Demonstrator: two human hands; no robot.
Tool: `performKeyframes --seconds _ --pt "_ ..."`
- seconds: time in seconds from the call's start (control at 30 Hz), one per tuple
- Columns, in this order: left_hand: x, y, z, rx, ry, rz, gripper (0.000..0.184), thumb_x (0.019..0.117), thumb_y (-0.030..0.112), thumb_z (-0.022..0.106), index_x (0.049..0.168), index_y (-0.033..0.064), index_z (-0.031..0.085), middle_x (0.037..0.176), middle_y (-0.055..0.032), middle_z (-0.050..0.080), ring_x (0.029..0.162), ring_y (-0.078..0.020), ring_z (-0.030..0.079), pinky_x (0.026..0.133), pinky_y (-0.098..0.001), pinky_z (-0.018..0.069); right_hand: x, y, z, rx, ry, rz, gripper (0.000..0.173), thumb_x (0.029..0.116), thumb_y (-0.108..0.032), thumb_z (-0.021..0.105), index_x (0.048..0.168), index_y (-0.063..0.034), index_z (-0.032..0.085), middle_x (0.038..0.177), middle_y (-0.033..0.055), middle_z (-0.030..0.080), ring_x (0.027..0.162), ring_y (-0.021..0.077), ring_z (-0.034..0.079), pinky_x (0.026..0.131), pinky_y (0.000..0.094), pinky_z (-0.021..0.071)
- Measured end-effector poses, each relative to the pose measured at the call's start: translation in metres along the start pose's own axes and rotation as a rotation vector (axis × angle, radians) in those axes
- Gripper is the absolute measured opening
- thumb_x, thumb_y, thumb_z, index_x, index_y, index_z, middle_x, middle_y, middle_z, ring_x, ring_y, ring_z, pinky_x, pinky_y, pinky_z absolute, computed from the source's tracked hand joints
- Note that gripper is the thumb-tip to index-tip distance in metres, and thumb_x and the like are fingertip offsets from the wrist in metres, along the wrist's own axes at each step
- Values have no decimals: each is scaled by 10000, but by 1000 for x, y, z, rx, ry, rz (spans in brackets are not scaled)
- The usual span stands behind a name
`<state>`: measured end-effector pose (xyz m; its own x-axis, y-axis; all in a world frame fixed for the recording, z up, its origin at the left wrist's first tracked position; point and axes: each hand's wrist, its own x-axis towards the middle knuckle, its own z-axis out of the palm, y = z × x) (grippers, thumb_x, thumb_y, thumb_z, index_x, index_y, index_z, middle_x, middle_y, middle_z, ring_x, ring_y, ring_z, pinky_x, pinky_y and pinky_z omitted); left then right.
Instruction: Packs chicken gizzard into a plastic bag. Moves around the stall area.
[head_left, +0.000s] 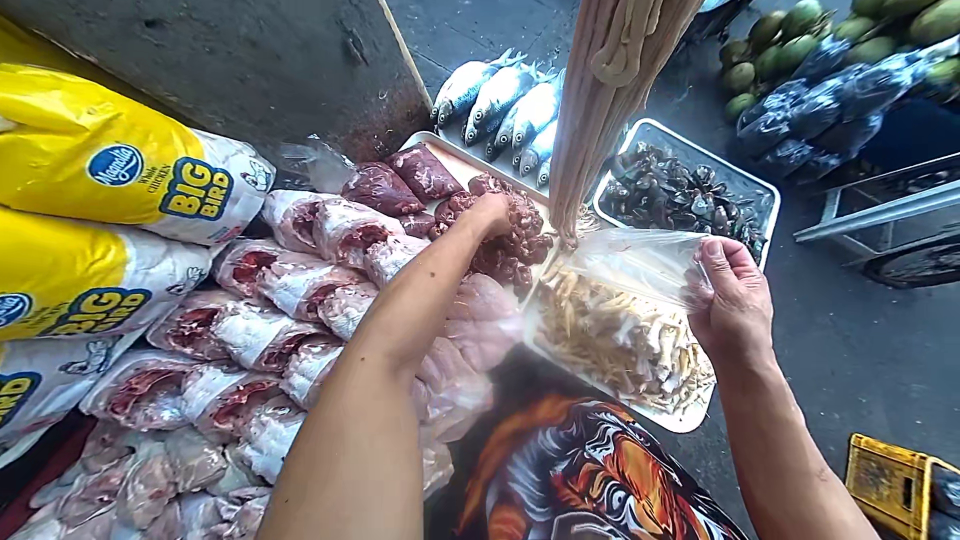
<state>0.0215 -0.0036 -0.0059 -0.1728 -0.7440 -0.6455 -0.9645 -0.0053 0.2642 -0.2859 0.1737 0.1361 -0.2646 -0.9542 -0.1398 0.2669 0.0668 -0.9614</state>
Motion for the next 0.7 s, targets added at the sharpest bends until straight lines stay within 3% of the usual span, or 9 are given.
performKeyframes --seconds 0.1,0.17,0.27,0.4,0.43,0.5,0.57,0.63,0.7 --pt "-17 11 -20 68 -22 58 440 846 127 759 1263 46 643 1115 -247 689 1018 -418 692 838 -623 557 -1 1 3 8 -19 22 105 1076 -127 498 1062 -86 593 804 -11 596 488 10 451 444 144 419" --pt "-31 21 -25 161 34 62 442 858 113 754 1280 31 651 1265 -294 620 1157 -466 627 942 -642 514 -3 2 6 22 -36 29 103 1075 -128 501 1066 -84 594 803 -8 601 486 11 454 444 144 422" --pt "-47 33 -20 229 106 45 535 864 86 755 1372 22 599 1448 -336 451 1203 -528 571 920 -653 541 -3 2 8 15 -56 31 103 1071 -133 510 1061 -90 602 802 -12 595 490 11 446 446 146 418" --pt "-66 54 21 340 -109 142 289 875 203 761 1093 23 704 1116 -243 678 1060 -448 661 830 -655 544 -2 2 6 16 -52 27 95 1067 -126 519 1048 -82 602 792 -7 593 488 18 451 441 154 419" --pt "-68 59 41 370 -174 139 364 849 224 789 1129 11 695 1135 -254 670 1060 -453 659 814 -654 550 -1 2 6 19 -53 27 93 1067 -123 518 1050 -78 598 797 -5 593 487 18 449 438 152 416" --pt "-66 66 76 363 -240 42 577 871 207 775 1380 19 578 1345 -330 534 1113 -489 626 819 -634 568 -1 1 8 25 -51 33 93 1068 -121 515 1058 -76 596 801 -4 592 489 15 448 436 147 412" --pt "-63 76 93 312 -249 -73 593 939 161 700 1475 29 484 1480 -340 397 1138 -504 608 816 -617 575 -1 1 7 28 -44 36 91 1068 -119 514 1058 -75 592 795 -4 588 488 12 445 438 145 410" --pt "-55 81 102 340 -268 -87 473 958 126 663 1384 -48 553 1474 -332 416 1160 -485 607 833 -597 580 -2 1 4 25 -45 35 91 1066 -115 512 1070 -75 595 800 -6 593 492 13 451 443 146 417" --pt "-47 74 102 402 -312 19 335 961 120 655 1223 -86 636 1331 -318 561 1177 -460 617 889 -597 567 -2 1 1 19 -37 34 89 1068 -121 515 1071 -77 592 806 -11 592 491 8 450 441 142 417"
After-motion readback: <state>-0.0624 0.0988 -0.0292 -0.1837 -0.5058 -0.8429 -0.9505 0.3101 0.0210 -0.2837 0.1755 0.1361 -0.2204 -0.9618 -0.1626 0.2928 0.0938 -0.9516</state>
